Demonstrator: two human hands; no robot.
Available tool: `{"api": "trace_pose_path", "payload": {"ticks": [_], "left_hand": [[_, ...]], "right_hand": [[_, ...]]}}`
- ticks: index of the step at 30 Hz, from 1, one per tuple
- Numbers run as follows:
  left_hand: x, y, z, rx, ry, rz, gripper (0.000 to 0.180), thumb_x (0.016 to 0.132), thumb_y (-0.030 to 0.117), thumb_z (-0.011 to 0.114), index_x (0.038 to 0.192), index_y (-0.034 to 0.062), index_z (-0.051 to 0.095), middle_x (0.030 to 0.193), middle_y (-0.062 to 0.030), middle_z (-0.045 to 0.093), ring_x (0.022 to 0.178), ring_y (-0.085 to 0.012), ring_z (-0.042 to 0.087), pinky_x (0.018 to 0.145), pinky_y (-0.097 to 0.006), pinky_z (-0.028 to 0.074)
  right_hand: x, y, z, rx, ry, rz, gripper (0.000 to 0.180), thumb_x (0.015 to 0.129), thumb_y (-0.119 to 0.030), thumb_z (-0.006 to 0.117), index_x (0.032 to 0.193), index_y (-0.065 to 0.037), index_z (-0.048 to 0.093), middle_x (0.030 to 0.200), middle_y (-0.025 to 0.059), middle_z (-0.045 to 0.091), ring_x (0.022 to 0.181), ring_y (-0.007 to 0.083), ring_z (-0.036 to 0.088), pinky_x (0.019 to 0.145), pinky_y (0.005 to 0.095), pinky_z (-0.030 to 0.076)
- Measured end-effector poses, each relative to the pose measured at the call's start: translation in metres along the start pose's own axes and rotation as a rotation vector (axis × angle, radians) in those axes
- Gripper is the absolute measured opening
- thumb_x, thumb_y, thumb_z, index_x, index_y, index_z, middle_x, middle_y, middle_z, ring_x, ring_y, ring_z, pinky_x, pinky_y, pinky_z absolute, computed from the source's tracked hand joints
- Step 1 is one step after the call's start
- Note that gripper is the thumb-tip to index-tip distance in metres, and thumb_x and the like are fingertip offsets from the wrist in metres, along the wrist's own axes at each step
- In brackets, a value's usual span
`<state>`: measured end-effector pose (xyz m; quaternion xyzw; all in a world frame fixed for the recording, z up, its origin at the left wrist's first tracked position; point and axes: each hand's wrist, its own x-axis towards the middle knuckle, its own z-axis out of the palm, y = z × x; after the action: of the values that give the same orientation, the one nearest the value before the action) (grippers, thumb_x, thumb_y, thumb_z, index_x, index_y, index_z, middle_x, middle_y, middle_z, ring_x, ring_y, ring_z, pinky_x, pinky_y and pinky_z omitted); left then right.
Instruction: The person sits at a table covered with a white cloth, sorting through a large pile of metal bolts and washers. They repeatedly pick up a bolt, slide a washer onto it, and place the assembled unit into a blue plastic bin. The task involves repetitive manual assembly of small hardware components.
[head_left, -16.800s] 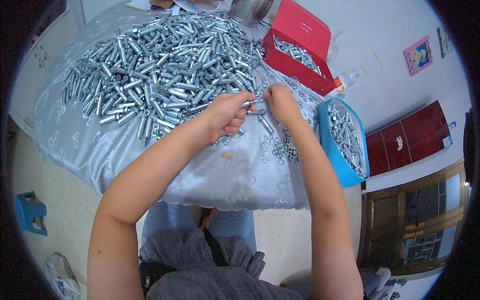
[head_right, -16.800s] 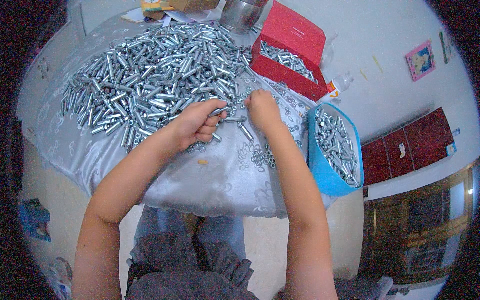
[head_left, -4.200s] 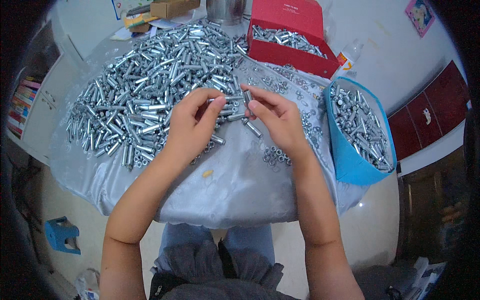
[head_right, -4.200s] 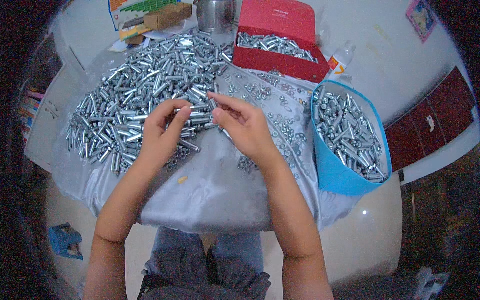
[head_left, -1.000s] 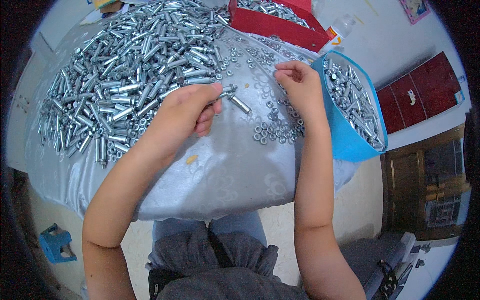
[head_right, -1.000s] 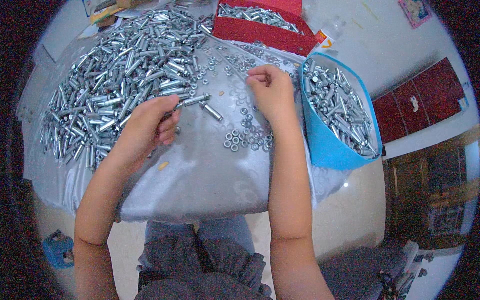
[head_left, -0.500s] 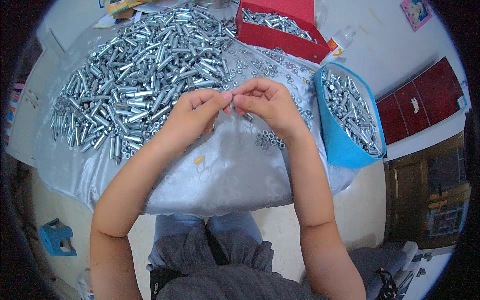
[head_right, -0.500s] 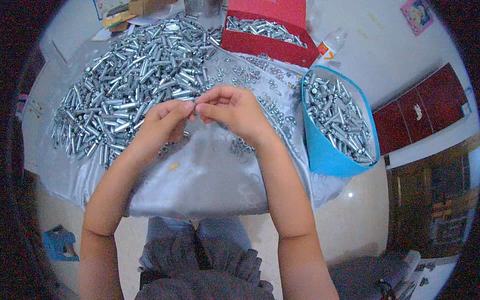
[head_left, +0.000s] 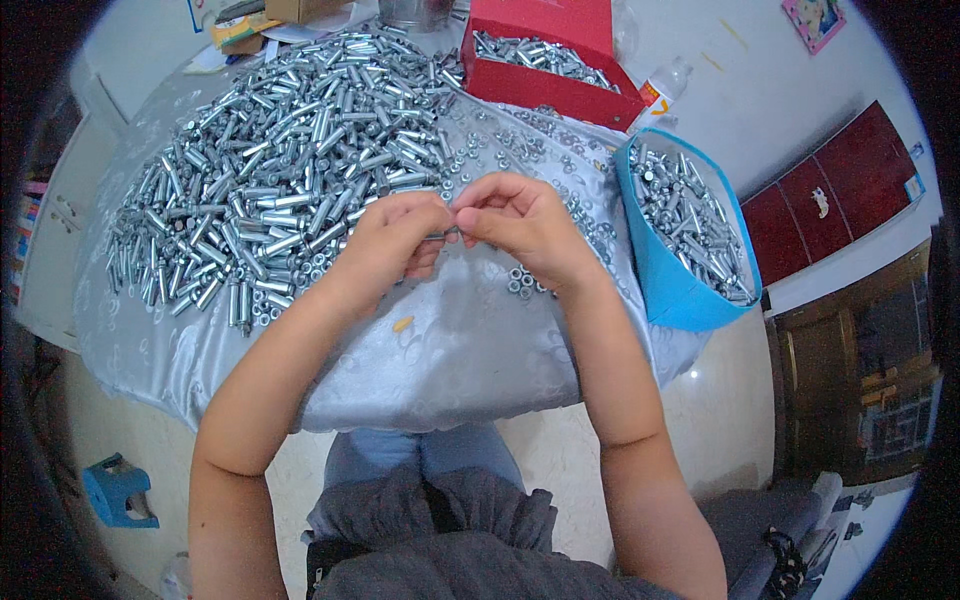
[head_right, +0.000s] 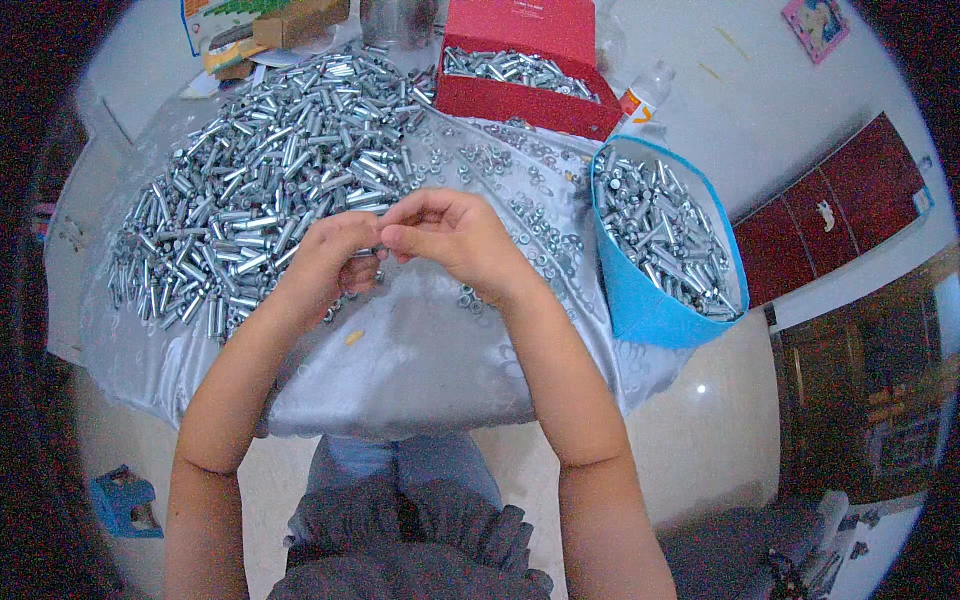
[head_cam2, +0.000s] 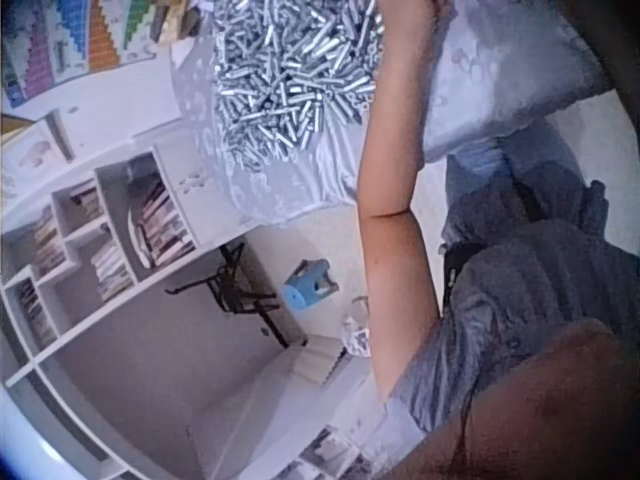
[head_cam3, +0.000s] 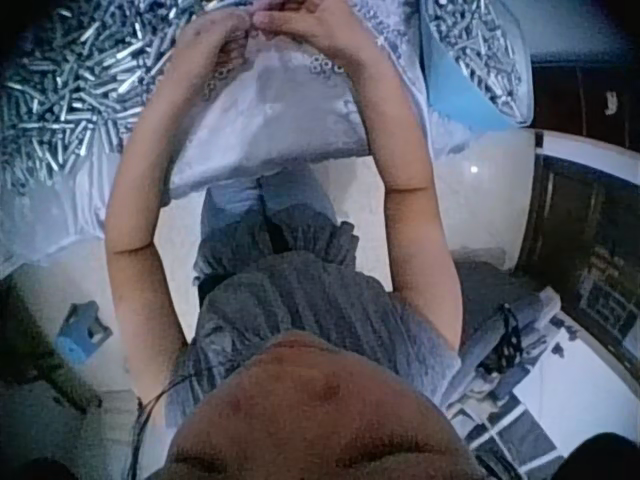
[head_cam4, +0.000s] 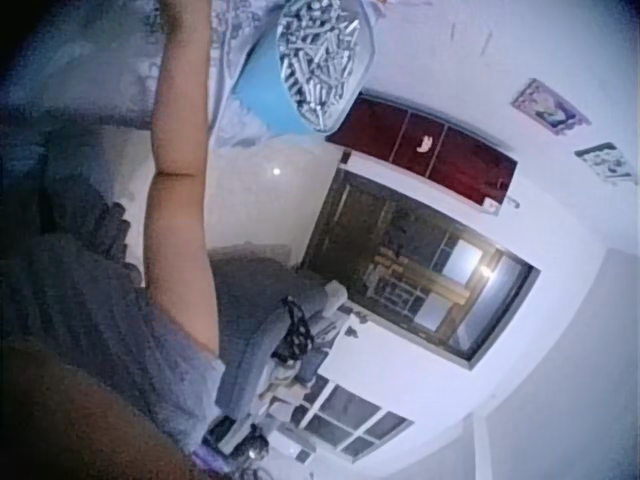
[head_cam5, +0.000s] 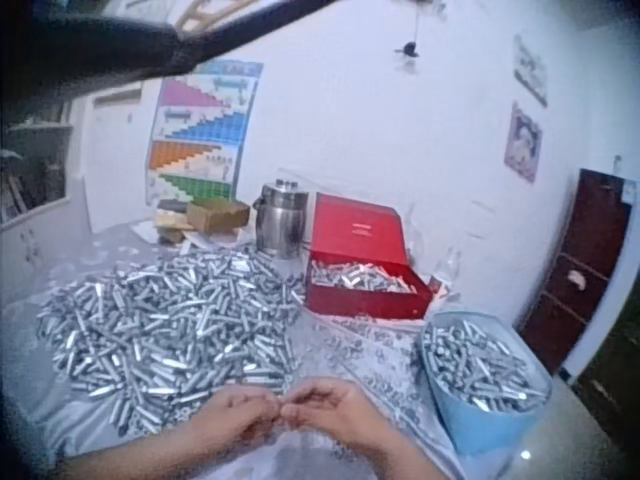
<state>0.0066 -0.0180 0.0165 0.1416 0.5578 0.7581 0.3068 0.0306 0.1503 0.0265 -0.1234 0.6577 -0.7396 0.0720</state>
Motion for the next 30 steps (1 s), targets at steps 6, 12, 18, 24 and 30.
{"api": "trace_pose_path", "payload": {"ticks": [6,12,18,24,30], "left_hand": [[0.0,-0.005,0.0,-0.146,-0.047,0.024,0.019,0.082,0.022,0.05,0.071,0.0062,0.05,0.055,0.0052,0.034,0.045,-0.0037,0.029,0.041,-0.019,0.023],[0.003,-0.005,-0.001,-0.233,-0.038,0.065,0.018,0.081,0.022,0.051,0.071,0.0064,0.049,0.056,0.004,0.036,0.045,-0.0038,0.03,0.042,-0.019,0.023],[0.011,-0.007,-0.008,-0.13,-0.048,0.138,0.018,0.082,0.021,0.05,0.072,0.0057,0.047,0.056,0.0038,0.035,0.045,-0.0054,0.029,0.043,-0.02,0.023],[0.009,-0.008,-0.006,-0.221,-0.127,0.122,0.02,0.082,0.022,0.049,0.071,0.0062,0.046,0.055,0.002,0.036,0.045,-0.0057,0.03,0.045,-0.021,0.024],[0.007,-0.007,-0.003,-0.203,-0.192,0.147,0.022,0.083,0.022,0.049,0.07,0.0046,0.046,0.056,0.0003,0.039,0.045,-0.006,0.031,0.044,-0.021,0.025]], "right_hand": [[0.0,0.004,-0.001,0.05,0.004,0.025,0.014,0.075,-0.007,0.063,0.086,-0.001,0.057,0.076,0.0042,0.059,0.068,0.0099,0.055,0.062,0.0217,0.045],[0.002,0.01,0.009,-0.019,0.15,-0.163,0.012,0.075,-0.004,0.063,0.084,-0.001,0.057,0.077,0.0049,0.06,0.07,0.0105,0.056,0.065,0.0225,0.046],[0.002,0.013,0.008,-0.106,0.182,-0.154,0.011,0.075,-0.004,0.063,0.085,0.0,0.06,0.08,0.0068,0.062,0.074,0.0108,0.058,0.069,0.023,0.046],[0.002,0.014,0.004,0.139,0.05,-0.147,0.011,0.075,-0.006,0.063,0.084,-0.001,0.059,0.08,0.0058,0.062,0.072,0.0101,0.057,0.065,0.0219,0.045],[-0.002,0.01,0.001,0.148,-0.021,0.015,0.01,0.077,-0.009,0.061,0.084,-0.002,0.058,0.075,0.0044,0.059,0.067,0.0094,0.055,0.06,0.0211,0.045]]}}
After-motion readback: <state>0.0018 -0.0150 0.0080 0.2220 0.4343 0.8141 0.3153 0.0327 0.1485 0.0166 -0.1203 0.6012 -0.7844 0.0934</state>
